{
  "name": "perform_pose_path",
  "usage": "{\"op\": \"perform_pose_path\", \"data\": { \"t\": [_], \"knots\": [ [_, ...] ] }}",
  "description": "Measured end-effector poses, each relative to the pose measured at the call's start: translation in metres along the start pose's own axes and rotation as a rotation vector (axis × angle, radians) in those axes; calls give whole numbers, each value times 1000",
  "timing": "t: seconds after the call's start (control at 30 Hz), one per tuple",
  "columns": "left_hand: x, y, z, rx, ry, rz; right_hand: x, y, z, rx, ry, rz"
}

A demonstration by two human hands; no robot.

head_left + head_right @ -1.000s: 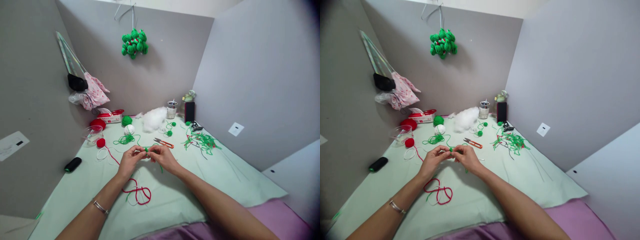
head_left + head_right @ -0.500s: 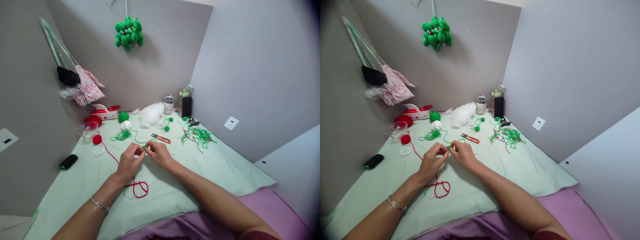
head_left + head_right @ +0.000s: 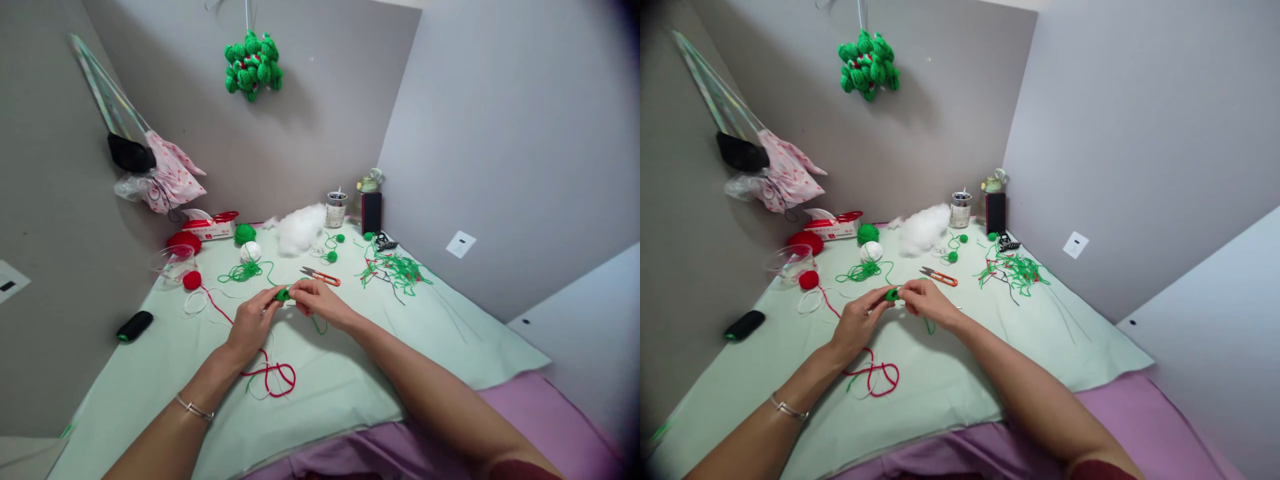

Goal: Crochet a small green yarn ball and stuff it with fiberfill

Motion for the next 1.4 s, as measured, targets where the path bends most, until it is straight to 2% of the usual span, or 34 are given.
{"op": "perform_pose_path", "data": {
  "t": [0.3, 0.43, 0.63, 0.73, 0.8, 0.93, 1.03, 1.2, 1.4],
  "knots": [
    [-1, 2, 1, 30, 7, -37, 1, -3, 6, 19, 69, 34],
    [1, -1, -2, 54, -10, -41, 9, -5, 9, 68, 169, 149],
    [7, -3, -6, 119, 6, -13, 30, -8, 7, 168, 319, 340],
    [16, -7, -7, 146, 42, -14, 53, -8, -4, 226, 359, 454],
    [28, -15, -9, 155, 68, -23, 69, -8, -14, 245, 386, 491],
    [60, -47, -14, 171, 90, -41, 97, -17, -37, 235, 452, 418],
    [68, -77, -19, 163, 95, -93, 109, -32, -49, 212, 512, 344],
    [53, -140, -44, 159, 26, -276, 109, -72, -48, 162, 671, 272],
    [36, -239, -90, 235, -147, -365, 98, -132, -42, 206, 864, 296]
  ]
}}
Point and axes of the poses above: each hand's wrist, its own y-axis away from the middle knuckle, its own x-axis out of the back of the hand, z = x × y, the point moved 4 cm from there along -y, towards the middle knuckle, and after that the axes turned 14 degrees about -y, right-handed, at the moved point
